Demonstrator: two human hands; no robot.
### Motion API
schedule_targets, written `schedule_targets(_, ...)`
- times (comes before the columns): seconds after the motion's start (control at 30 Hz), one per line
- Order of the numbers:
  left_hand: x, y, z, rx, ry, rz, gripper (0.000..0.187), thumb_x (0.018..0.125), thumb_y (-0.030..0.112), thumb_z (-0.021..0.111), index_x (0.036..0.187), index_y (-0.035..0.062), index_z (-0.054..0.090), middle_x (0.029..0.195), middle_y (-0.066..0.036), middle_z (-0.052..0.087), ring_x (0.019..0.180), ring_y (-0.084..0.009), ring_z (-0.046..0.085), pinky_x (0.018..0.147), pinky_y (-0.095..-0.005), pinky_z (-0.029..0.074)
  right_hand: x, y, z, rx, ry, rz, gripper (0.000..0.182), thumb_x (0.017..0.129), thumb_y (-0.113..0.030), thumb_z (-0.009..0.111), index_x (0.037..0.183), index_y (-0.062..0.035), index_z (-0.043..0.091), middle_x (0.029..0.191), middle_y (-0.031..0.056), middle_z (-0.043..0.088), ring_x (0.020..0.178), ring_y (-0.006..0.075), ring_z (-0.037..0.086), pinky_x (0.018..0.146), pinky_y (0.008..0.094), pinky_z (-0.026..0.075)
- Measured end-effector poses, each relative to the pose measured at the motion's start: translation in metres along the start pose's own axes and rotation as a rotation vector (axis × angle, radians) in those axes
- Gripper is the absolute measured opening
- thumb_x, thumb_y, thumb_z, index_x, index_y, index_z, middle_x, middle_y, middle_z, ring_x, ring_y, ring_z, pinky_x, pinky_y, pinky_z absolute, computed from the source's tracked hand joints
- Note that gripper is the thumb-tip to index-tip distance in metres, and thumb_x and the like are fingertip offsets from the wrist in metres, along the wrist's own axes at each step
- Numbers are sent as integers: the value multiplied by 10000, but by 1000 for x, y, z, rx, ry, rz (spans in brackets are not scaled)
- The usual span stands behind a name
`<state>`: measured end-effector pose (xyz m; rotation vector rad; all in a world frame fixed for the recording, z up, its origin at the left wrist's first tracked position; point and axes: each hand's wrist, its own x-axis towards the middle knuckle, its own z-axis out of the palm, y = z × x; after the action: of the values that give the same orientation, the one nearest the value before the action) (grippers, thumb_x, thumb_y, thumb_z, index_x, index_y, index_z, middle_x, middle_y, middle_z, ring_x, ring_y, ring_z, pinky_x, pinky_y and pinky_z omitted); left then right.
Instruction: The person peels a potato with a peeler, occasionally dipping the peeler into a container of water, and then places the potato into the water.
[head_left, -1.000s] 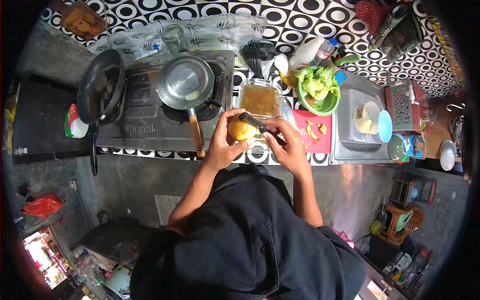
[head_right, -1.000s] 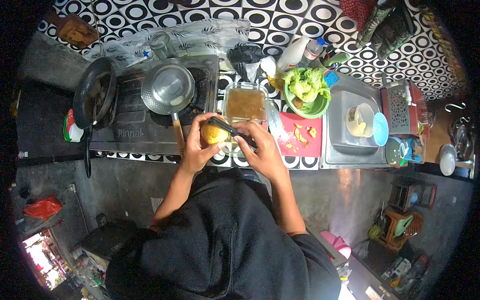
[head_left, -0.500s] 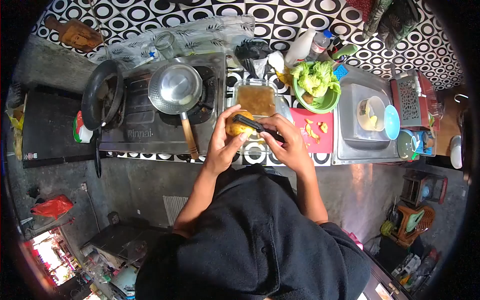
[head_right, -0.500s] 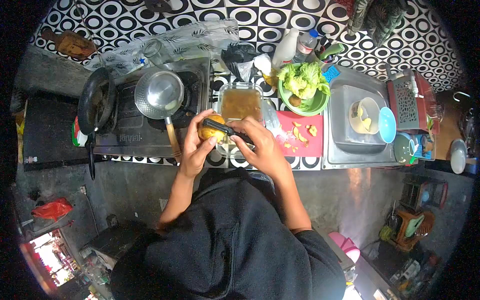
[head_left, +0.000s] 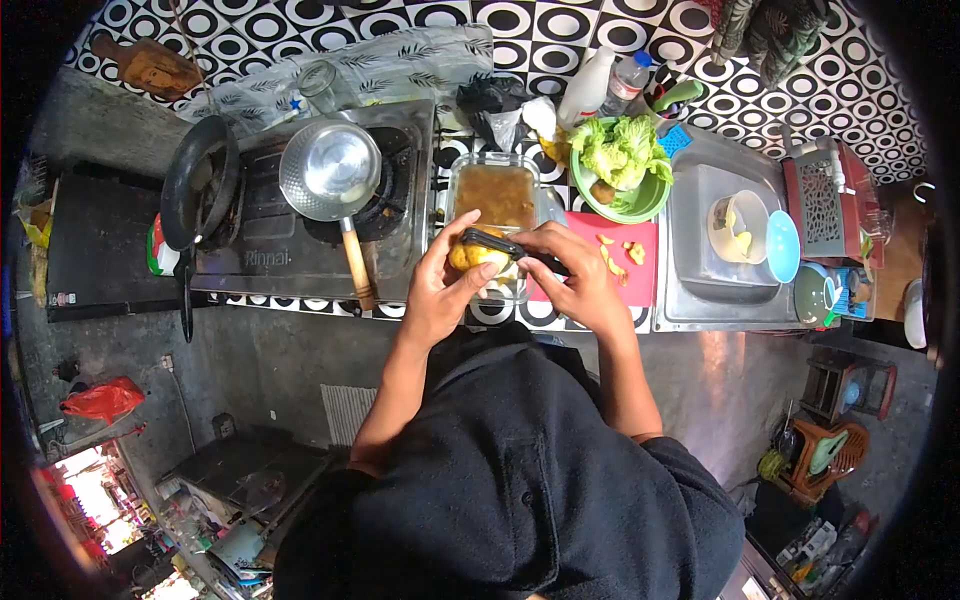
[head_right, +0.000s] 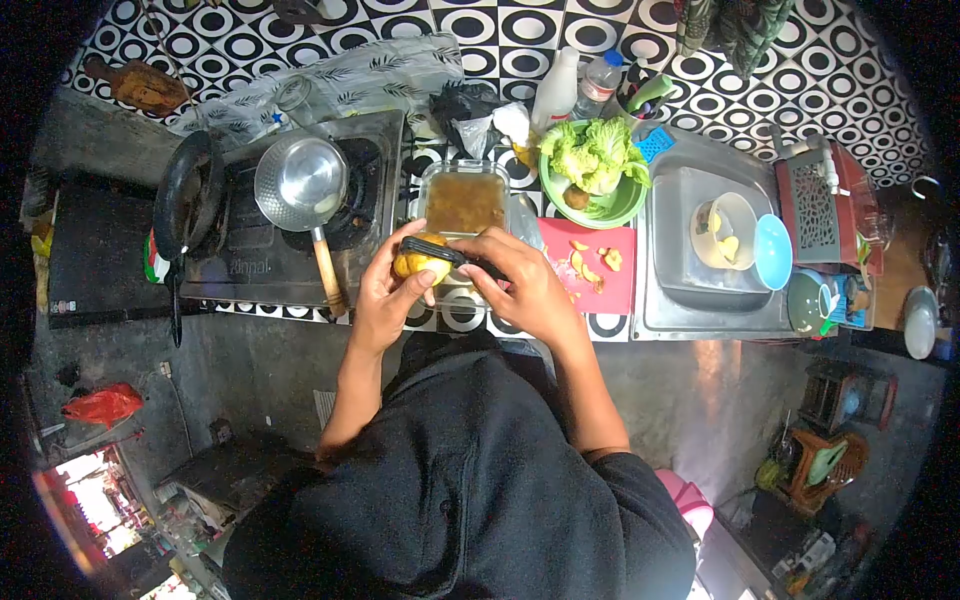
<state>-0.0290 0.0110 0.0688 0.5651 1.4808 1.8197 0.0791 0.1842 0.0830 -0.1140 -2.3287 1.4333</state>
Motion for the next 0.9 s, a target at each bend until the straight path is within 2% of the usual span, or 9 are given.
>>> schedule_targets(0.47, -1, 10, 1, -92, -111, 22, 585, 899, 161, 720, 1385, -20, 448, 1081, -66, 622, 813, -80, 586, 637, -223, 506, -10, -19, -3, -60, 65, -35, 249, 863, -53, 672, 1108, -13, 656, 854, 146, 603, 780, 309, 607, 704, 380, 483)
schedule_targets(0.67, -5, 11, 3, -51, -66, 53, 605, 893, 200, 717, 1374, -46, 445, 1093, -97, 627, 793, -113, 599, 623, -237, 515, -11, -18, -2, -75, 70, -52, 245, 863, -51, 675, 1105, -15, 658, 857, 141, 606, 779, 307, 607, 699, 375, 485)
schedule_targets(0.9, -12, 9, 4, -59, -28, 70, 567, 901, 202, 709, 1351, -40, 461, 1068, -79, 611, 821, -117, 597, 648, -236, 520, -16, -9, 0, -74, 75, -51, 238, 857, -52, 682, 1090, -14, 657, 884, 139, 620, 811, 309, 624, 718, 377, 494)
